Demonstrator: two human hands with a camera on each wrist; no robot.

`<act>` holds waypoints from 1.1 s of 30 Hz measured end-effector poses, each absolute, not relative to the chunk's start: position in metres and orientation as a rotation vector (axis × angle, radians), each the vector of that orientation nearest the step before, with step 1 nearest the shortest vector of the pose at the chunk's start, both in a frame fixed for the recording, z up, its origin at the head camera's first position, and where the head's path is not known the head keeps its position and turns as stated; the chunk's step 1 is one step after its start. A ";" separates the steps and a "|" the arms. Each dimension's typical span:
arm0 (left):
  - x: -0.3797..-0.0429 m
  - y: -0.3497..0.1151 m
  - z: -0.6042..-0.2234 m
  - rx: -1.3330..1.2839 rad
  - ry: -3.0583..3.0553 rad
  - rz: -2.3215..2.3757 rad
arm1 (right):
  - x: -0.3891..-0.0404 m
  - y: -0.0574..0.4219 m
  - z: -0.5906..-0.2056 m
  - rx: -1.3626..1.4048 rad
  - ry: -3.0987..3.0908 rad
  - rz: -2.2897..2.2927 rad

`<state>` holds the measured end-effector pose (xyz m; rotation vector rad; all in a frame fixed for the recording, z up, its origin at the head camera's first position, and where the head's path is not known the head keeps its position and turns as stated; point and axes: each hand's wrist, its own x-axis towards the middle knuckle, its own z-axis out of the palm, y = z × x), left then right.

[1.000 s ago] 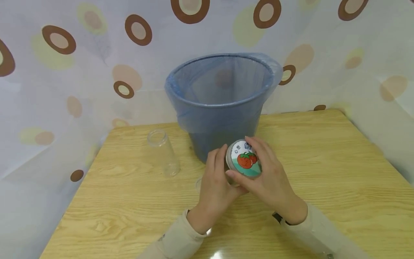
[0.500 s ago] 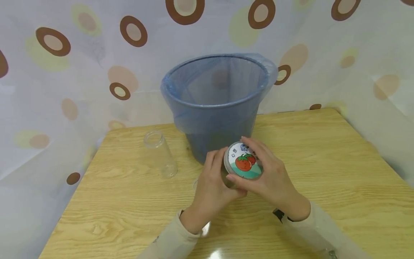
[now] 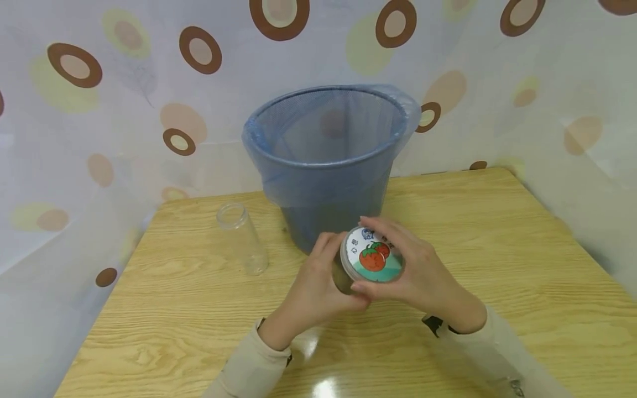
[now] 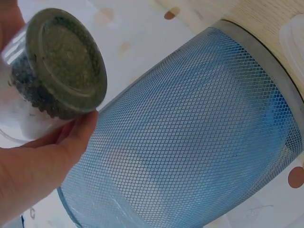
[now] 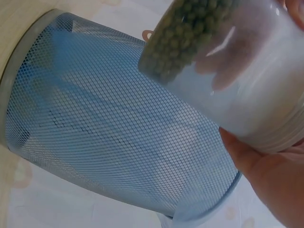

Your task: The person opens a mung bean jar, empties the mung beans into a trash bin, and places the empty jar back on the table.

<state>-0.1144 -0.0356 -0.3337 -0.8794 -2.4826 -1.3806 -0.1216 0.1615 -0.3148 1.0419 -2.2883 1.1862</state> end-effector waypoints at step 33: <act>-0.117 -0.007 -0.363 -0.604 -2.093 -1.072 | -0.107 0.139 -0.320 0.614 -2.309 1.003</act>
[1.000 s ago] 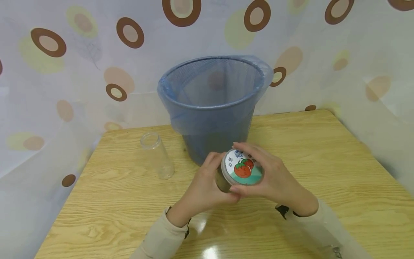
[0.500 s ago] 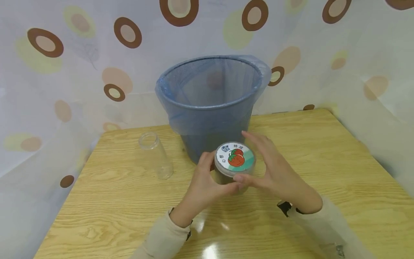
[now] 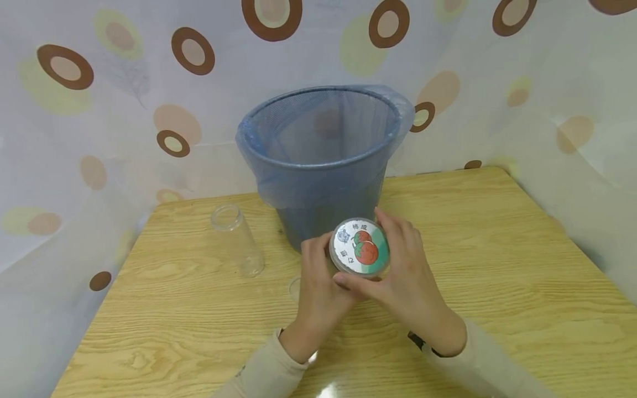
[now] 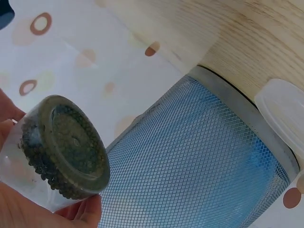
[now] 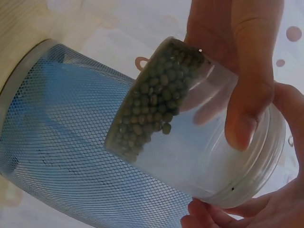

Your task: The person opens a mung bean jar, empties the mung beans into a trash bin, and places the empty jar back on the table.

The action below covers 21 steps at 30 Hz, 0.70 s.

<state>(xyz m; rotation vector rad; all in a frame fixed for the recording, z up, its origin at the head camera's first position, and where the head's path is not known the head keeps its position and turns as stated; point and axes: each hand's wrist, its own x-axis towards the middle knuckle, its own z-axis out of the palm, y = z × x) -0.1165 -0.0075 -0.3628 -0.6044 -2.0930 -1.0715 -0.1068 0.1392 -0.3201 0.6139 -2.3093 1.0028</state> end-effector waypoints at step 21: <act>-0.114 -0.028 -0.340 -0.870 -2.301 -1.566 | -0.103 0.162 -0.298 0.857 -2.362 1.154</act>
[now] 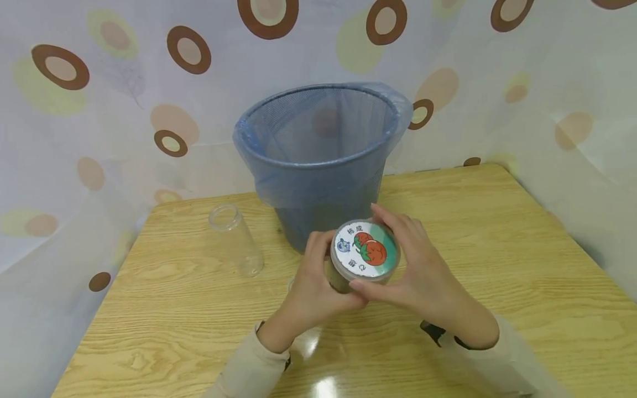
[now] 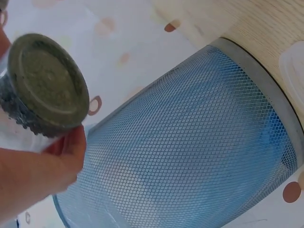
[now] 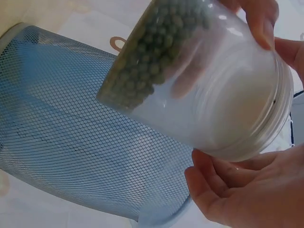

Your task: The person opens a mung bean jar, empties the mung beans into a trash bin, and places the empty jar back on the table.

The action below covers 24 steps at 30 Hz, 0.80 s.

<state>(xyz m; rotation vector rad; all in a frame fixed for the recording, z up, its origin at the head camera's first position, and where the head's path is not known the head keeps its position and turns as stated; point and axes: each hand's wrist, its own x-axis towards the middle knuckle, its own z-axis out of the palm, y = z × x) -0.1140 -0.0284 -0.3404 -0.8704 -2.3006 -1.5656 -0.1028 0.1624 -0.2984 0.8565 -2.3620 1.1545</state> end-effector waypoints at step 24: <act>-0.112 -0.019 -0.340 -0.703 -2.240 -1.296 | -0.095 0.153 -0.292 0.615 -2.503 1.148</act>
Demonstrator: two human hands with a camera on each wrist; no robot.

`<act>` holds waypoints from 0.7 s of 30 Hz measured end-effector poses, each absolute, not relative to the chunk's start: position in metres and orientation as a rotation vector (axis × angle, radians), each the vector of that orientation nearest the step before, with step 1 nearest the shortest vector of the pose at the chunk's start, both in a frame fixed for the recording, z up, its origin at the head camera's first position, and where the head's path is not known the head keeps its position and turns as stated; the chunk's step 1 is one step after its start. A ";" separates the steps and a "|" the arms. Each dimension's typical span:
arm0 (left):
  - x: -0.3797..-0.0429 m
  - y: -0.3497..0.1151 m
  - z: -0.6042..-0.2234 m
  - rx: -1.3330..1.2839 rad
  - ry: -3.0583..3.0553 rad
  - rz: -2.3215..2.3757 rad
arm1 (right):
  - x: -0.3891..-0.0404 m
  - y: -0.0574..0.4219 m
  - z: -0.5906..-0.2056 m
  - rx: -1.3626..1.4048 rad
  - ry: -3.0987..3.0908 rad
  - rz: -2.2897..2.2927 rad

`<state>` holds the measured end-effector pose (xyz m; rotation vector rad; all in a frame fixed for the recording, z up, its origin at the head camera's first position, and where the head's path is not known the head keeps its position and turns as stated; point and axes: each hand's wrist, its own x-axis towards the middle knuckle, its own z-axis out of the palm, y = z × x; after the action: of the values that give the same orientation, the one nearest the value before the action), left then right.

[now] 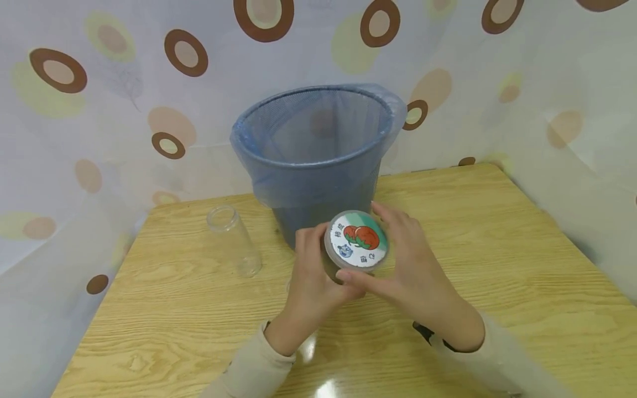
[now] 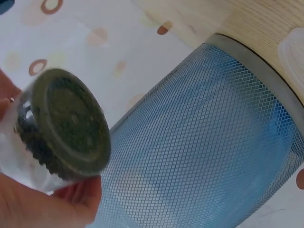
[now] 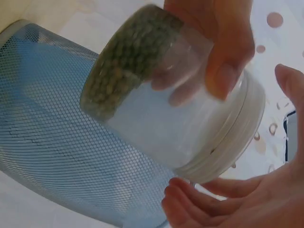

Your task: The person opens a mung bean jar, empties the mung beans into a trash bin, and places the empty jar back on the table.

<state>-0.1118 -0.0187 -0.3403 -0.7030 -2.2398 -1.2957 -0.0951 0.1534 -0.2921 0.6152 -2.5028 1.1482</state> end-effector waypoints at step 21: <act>-0.109 -0.014 -0.343 -0.662 -2.303 -1.098 | -0.102 0.152 -0.296 0.743 -2.570 1.140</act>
<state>-0.1092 -0.0136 -0.3430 -0.6617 -2.3035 -1.0980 -0.1022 0.1524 -0.2956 0.7425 -2.5699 1.1398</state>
